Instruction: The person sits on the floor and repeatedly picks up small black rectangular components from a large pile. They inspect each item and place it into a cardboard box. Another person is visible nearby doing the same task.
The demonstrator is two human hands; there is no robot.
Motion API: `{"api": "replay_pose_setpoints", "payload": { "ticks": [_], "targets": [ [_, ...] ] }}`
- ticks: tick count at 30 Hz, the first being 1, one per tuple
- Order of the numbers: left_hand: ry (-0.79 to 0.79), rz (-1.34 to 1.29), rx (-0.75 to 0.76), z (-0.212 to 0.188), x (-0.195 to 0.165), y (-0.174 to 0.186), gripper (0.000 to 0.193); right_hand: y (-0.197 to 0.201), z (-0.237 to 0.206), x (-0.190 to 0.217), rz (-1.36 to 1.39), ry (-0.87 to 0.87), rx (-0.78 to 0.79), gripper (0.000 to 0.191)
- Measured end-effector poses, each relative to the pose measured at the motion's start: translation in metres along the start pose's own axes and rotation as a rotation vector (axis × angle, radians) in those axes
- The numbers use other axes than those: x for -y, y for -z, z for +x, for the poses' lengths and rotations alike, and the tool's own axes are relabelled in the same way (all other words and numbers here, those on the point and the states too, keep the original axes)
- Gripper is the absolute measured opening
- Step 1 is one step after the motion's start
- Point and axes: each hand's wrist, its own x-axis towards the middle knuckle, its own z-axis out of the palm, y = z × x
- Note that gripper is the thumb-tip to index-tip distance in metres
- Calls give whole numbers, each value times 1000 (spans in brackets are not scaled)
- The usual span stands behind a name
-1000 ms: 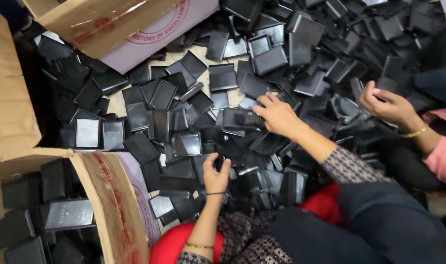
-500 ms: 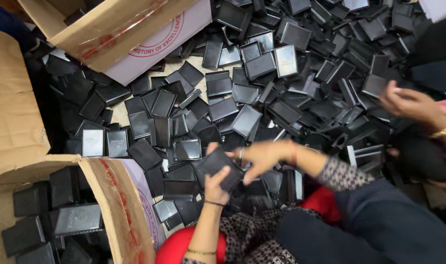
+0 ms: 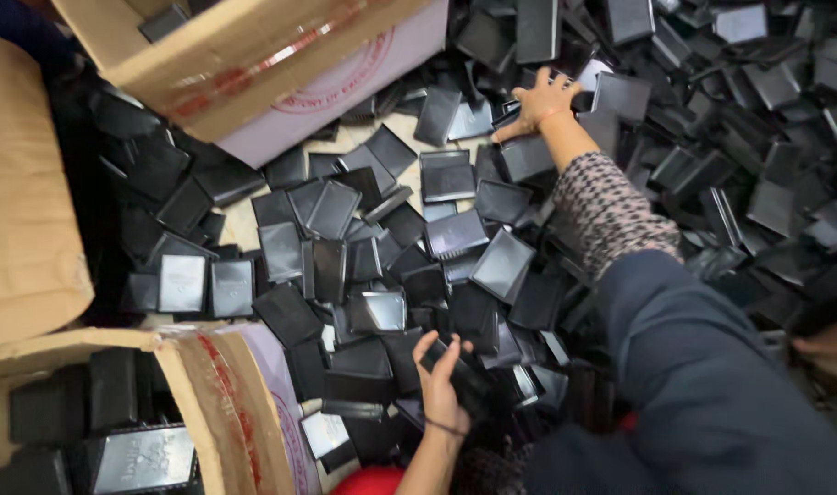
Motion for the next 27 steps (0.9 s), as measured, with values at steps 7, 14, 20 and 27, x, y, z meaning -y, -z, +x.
{"api": "replay_pose_setpoints", "payload": {
  "ticks": [7, 14, 20, 27],
  "targets": [
    [11, 68, -5, 29, 4, 3, 44, -38, -80, -2, 123, 198, 157, 112],
    [0, 95, 109, 34, -25, -10, 33, -84, -198, 4, 327, 468, -206, 64],
    [14, 72, 188, 15, -57, -18, 32, -107, -304, -16, 491, 458, -458, 30],
    [-84, -213, 288, -23, -98, 4, 27, -151, -443, -19, 231, 567, -655, 53]
  ]
}}
